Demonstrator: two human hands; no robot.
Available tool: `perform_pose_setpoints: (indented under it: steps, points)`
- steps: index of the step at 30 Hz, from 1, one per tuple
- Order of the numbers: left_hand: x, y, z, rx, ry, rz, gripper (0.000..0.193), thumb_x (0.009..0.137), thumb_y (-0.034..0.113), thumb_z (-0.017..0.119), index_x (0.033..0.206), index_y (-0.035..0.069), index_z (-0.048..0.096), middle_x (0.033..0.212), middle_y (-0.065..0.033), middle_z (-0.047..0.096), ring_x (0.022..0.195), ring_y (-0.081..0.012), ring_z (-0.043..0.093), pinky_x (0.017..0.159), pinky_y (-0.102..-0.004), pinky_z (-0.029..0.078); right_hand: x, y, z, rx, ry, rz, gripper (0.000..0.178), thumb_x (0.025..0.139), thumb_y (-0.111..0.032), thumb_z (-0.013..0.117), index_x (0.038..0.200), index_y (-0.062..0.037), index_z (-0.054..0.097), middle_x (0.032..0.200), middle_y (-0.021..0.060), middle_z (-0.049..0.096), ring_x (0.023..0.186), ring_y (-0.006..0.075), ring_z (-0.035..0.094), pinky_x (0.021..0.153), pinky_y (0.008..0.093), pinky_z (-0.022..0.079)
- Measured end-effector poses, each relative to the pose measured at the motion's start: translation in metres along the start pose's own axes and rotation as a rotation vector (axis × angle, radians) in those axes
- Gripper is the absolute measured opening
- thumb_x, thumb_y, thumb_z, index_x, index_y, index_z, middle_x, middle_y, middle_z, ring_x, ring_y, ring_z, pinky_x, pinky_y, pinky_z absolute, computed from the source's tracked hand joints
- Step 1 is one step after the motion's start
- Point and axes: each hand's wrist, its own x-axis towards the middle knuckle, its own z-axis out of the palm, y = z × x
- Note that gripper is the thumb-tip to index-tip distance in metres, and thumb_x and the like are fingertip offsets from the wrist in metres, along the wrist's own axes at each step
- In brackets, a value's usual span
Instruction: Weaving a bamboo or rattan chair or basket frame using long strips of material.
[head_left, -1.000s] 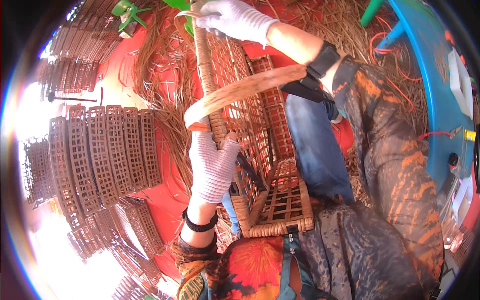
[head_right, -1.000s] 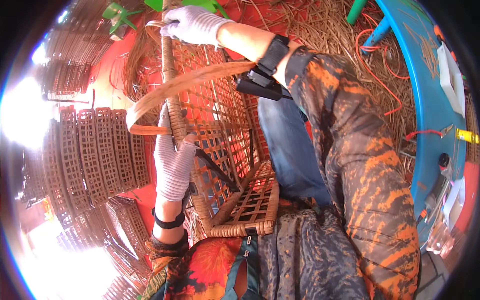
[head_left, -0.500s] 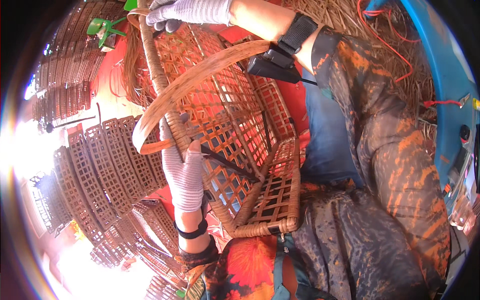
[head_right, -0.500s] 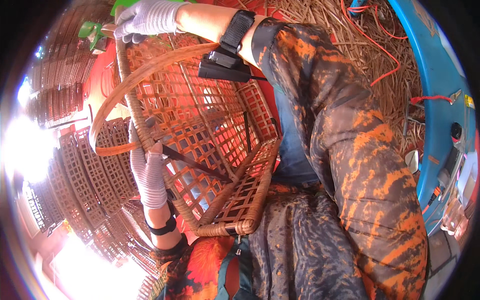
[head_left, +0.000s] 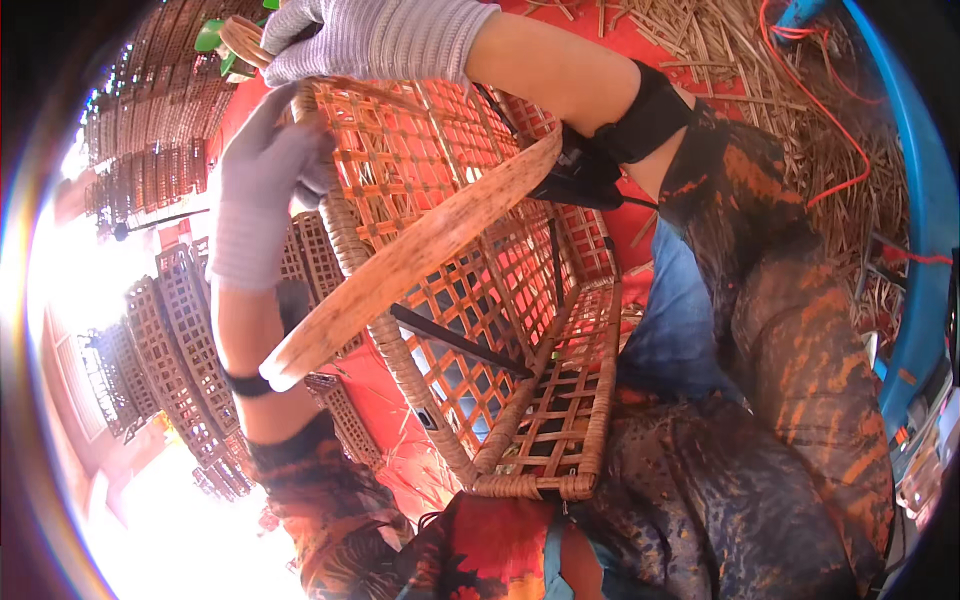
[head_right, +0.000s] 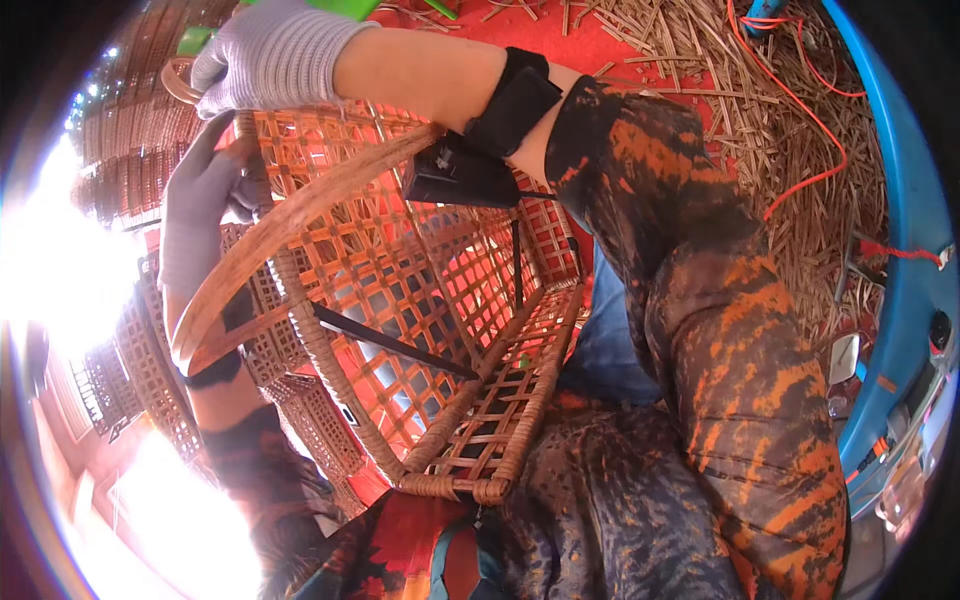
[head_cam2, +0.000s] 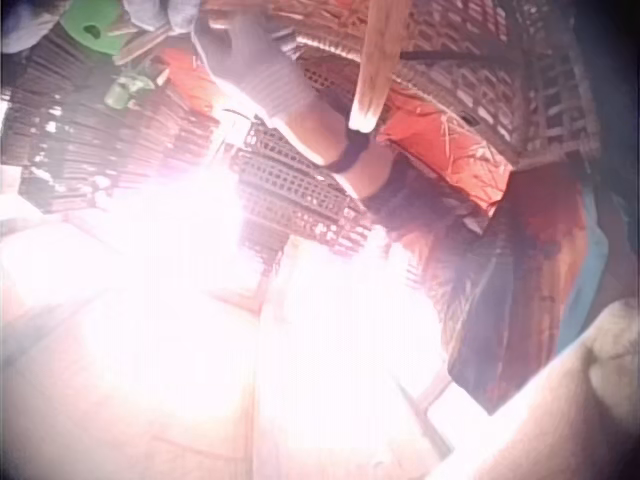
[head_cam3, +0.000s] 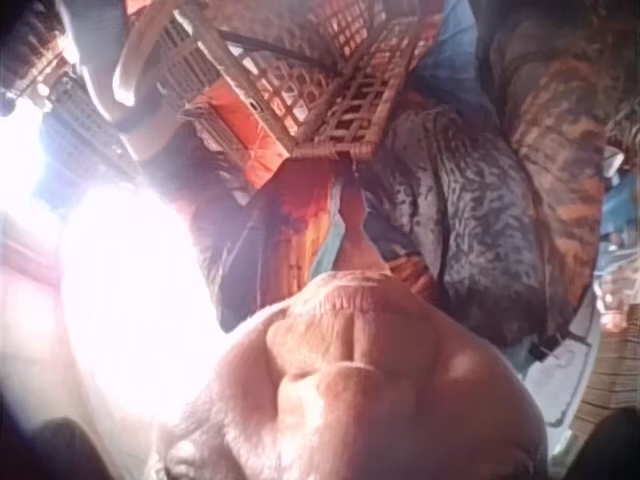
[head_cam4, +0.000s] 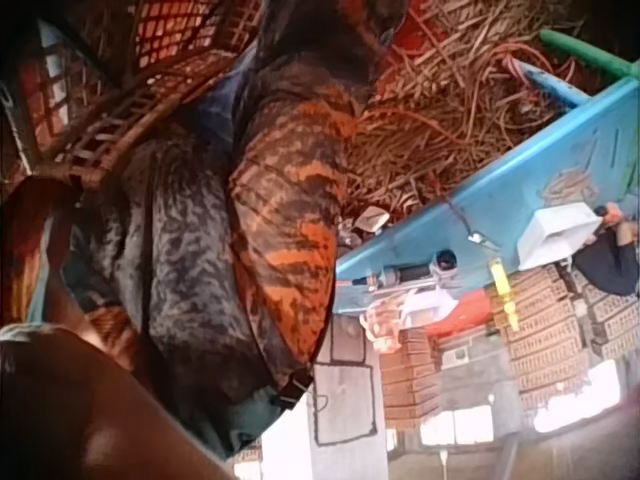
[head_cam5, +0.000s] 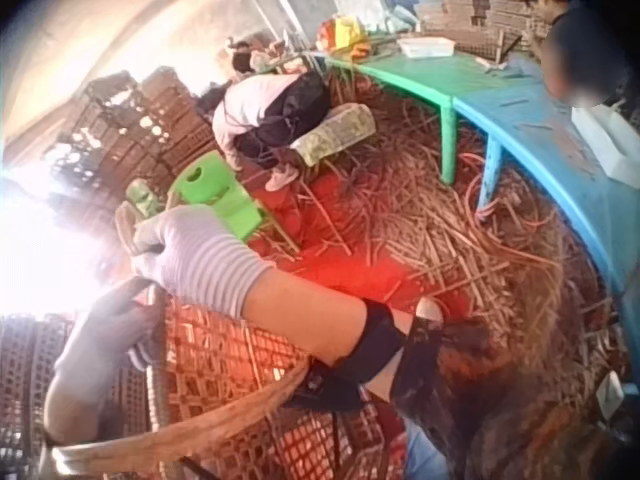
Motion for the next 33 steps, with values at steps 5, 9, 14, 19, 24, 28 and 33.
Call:
perform_pose_setpoints:
  steps: [5, 9, 14, 19, 24, 28, 33]
  points:
    - [0.036, 0.012, 0.018, 0.341, -0.003, -0.179, 0.028, 0.093, 0.019, 0.054, 0.111, -0.001, 0.061, 0.083, -0.0064, 0.066, 0.053, -0.0082, 0.055, 0.045, -0.0217, 0.044, -0.005, 0.003, -0.001, 0.095, -0.071, 0.006, 0.017, 0.082, -0.017, 0.065, 0.074, -0.003, 0.066, 0.071, 0.013, 0.065, 0.065, 0.0201, 0.062, 0.066, 0.0327, 0.049]
    - [0.043, -0.01, 0.017, -0.209, 0.011, 0.004, 0.024, 0.097, 0.016, 0.052, 0.113, -0.001, 0.057, 0.09, -0.0088, 0.063, 0.063, -0.0094, 0.059, 0.049, -0.0188, 0.046, -0.002, 0.064, -0.031, 0.671, 0.061, 0.366, 0.019, 0.085, -0.019, 0.063, 0.075, -0.0041, 0.068, 0.071, 0.0097, 0.066, 0.059, 0.017, 0.059, 0.061, 0.0341, 0.05]
    - [0.056, -0.023, -0.001, -0.221, -0.087, 0.111, 0.027, 0.097, 0.014, 0.047, 0.113, -0.007, 0.054, 0.093, -0.0116, 0.063, 0.069, -0.0109, 0.062, 0.052, -0.0188, 0.049, -0.063, 0.157, 0.013, -0.01, -0.126, 0.713, 0.022, 0.086, -0.024, 0.064, 0.101, -0.0096, 0.069, 0.076, 0.0072, 0.068, 0.066, 0.0185, 0.064, 0.064, 0.0341, 0.051]
    - [0.055, -0.011, 0.007, -0.218, -0.065, 0.141, 0.029, 0.097, 0.017, 0.049, 0.109, -0.009, 0.055, 0.092, -0.0143, 0.065, 0.074, -0.014, 0.065, 0.055, -0.021, 0.052, -0.083, 0.16, 0.054, -0.251, -0.312, 0.543, 0.025, 0.083, -0.02, 0.065, 0.106, -0.01, 0.066, 0.099, 0.0119, 0.069, 0.094, 0.032, 0.064, 0.084, 0.0416, 0.049]
    - [0.057, -0.006, 0.022, -0.239, -0.048, 0.185, 0.031, 0.097, 0.023, 0.053, 0.105, -0.007, 0.058, 0.091, -0.0135, 0.065, 0.074, -0.0138, 0.064, 0.058, -0.0217, 0.051, -0.09, 0.171, 0.065, -0.395, -0.302, 0.422, 0.017, 0.087, -0.015, 0.06, 0.1, -0.0064, 0.064, 0.09, 0.0169, 0.067, 0.085, 0.035, 0.065, 0.078, 0.0432, 0.05]
    - [0.057, -0.007, 0.02, -0.205, -0.027, 0.197, 0.029, 0.096, 0.023, 0.054, 0.106, -0.005, 0.06, 0.091, -0.0135, 0.065, 0.074, -0.0134, 0.064, 0.059, -0.0225, 0.051, -0.082, 0.167, 0.067, -0.567, -0.426, 0.369, 0.021, 0.087, -0.02, 0.06, 0.097, -0.0022, 0.063, 0.096, 0.0167, 0.063, 0.09, 0.0346, 0.063, 0.079, 0.0441, 0.05]
    - [0.056, -0.008, 0.026, -0.121, 0.044, 0.266, 0.03, 0.095, 0.024, 0.054, 0.107, -0.003, 0.062, 0.092, -0.0124, 0.067, 0.075, -0.0123, 0.066, 0.059, -0.0226, 0.05, -0.086, 0.149, 0.077, -0.638, -0.24, 0.48, 0.025, 0.086, -0.024, 0.059, 0.102, -0.004, 0.061, 0.101, 0.0172, 0.066, 0.091, 0.0347, 0.064, 0.081, 0.0446, 0.051]
